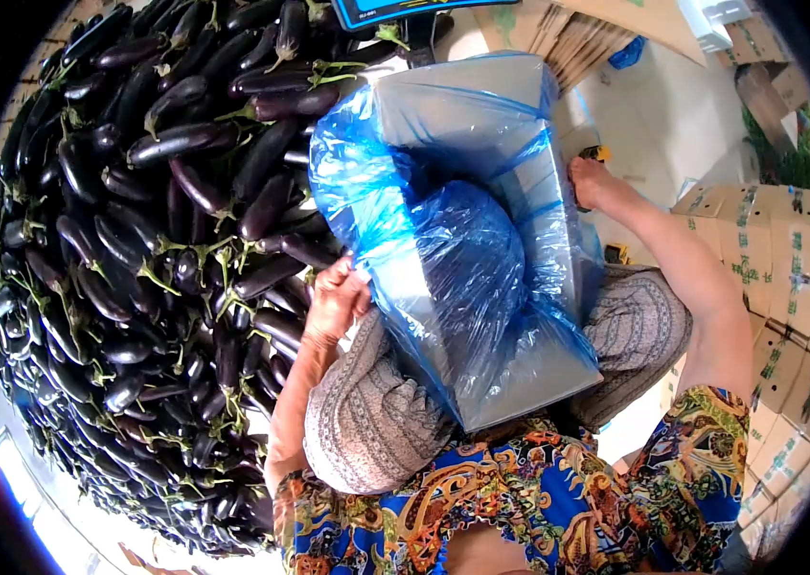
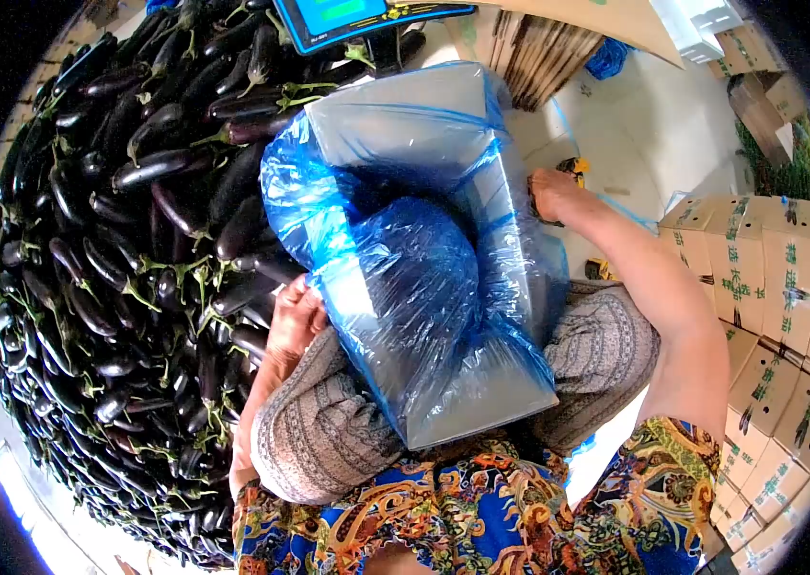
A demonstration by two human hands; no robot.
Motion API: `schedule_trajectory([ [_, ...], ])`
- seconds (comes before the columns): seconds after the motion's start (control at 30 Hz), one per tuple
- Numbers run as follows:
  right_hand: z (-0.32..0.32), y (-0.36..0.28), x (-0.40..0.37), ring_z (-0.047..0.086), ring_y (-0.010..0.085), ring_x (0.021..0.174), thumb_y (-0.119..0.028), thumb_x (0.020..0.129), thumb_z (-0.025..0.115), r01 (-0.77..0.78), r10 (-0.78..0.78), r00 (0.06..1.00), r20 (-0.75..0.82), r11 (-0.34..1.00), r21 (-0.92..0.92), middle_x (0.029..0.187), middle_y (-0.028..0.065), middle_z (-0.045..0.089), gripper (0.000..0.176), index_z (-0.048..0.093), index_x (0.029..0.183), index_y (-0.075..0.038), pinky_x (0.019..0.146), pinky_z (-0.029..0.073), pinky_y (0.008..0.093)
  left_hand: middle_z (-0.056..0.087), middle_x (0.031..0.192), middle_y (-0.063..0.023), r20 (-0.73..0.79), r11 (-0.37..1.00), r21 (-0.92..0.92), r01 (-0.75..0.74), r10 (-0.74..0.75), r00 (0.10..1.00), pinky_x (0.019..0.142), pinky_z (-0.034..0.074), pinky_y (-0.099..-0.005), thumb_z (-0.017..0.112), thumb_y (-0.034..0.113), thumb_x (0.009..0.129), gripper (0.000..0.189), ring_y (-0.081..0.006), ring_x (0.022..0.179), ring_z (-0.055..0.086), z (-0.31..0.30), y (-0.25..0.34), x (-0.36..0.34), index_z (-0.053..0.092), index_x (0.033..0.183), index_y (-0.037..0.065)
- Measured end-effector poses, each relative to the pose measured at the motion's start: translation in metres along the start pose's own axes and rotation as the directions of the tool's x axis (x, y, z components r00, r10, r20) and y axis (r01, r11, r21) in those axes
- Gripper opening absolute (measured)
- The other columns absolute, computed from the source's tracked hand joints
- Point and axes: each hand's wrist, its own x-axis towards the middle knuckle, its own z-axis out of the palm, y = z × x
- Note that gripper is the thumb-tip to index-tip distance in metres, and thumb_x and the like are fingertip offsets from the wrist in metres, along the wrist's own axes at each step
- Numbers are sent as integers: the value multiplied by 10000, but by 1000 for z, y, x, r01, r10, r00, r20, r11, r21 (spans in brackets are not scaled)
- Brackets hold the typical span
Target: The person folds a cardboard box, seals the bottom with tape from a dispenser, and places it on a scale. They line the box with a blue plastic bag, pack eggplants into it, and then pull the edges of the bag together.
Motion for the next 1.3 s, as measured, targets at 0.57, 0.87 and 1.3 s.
schedule_trajectory([
  [0.57, -138, -91, -145, 595, 397, 707, -206, 911, 575, 526, -394, 840, -375, 760, 381, 733, 193, 592, 171, 572, 856, -44, 602, 462, 469, 661, 976, -62, 92, 965, 263, 3, -28, 995, 851, 454, -313, 573, 172, 890, 248, -153, 920, 586, -4, -88, 28, 636, 1090, 40],
  [0.87, 17, -158, 8, 559, 322, 1171, -85, 818, 543, 587, -581, 800, -151, 809, -3, 1245, 171, 596, 411, 588, 1226, -59, 900, 493, 449, 682, 1061, -101, 132, 962, 257, -89, 56, 990, 924, 443, -345, 596, 375, 913, 379, -192, 1018, 610, -3, -122, 29, 640, 1177, 107],
  [1.3, 17, -181, 4, 579, 327, 1120, -99, 810, 554, 410, -415, 910, 13, 903, 125, 1193, 161, 616, 355, 614, 1157, -57, 867, 504, 450, 635, 1217, -133, 253, 945, 304, -123, 44, 966, 995, 408, -316, 553, 381, 961, 488, -227, 1134, 570, 14, -59, 11, 564, 1268, 1],
])
